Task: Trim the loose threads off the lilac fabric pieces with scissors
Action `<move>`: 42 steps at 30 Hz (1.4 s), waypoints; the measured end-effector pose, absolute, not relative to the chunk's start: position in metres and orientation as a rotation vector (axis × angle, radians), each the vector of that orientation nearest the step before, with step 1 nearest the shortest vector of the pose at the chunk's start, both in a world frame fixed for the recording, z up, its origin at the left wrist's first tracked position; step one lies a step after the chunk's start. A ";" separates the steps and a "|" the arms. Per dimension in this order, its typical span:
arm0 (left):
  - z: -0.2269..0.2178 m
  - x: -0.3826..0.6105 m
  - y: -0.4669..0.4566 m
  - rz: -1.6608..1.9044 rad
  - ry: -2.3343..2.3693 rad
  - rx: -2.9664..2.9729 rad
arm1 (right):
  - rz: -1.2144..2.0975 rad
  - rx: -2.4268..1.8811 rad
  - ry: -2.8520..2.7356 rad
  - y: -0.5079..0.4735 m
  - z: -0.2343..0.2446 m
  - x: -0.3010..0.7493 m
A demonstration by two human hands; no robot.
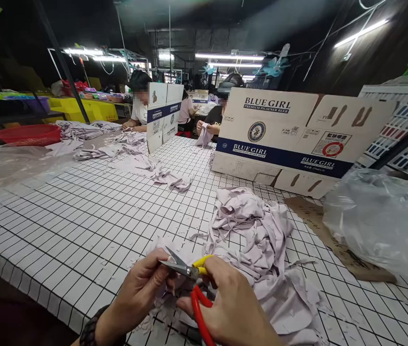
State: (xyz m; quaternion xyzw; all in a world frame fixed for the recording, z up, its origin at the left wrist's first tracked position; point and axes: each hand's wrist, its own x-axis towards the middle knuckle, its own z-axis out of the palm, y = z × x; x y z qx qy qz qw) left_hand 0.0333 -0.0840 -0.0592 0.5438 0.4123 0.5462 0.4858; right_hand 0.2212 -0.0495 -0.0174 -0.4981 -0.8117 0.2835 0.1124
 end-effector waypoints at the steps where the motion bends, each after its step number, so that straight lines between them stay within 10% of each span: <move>1: -0.059 0.033 -0.084 1.326 1.007 1.332 | 0.812 -1.452 -2.385 -0.050 -0.017 0.221; 42: -0.060 0.025 -0.085 1.181 0.937 1.242 | 0.419 -1.219 -2.351 -0.049 -0.038 0.223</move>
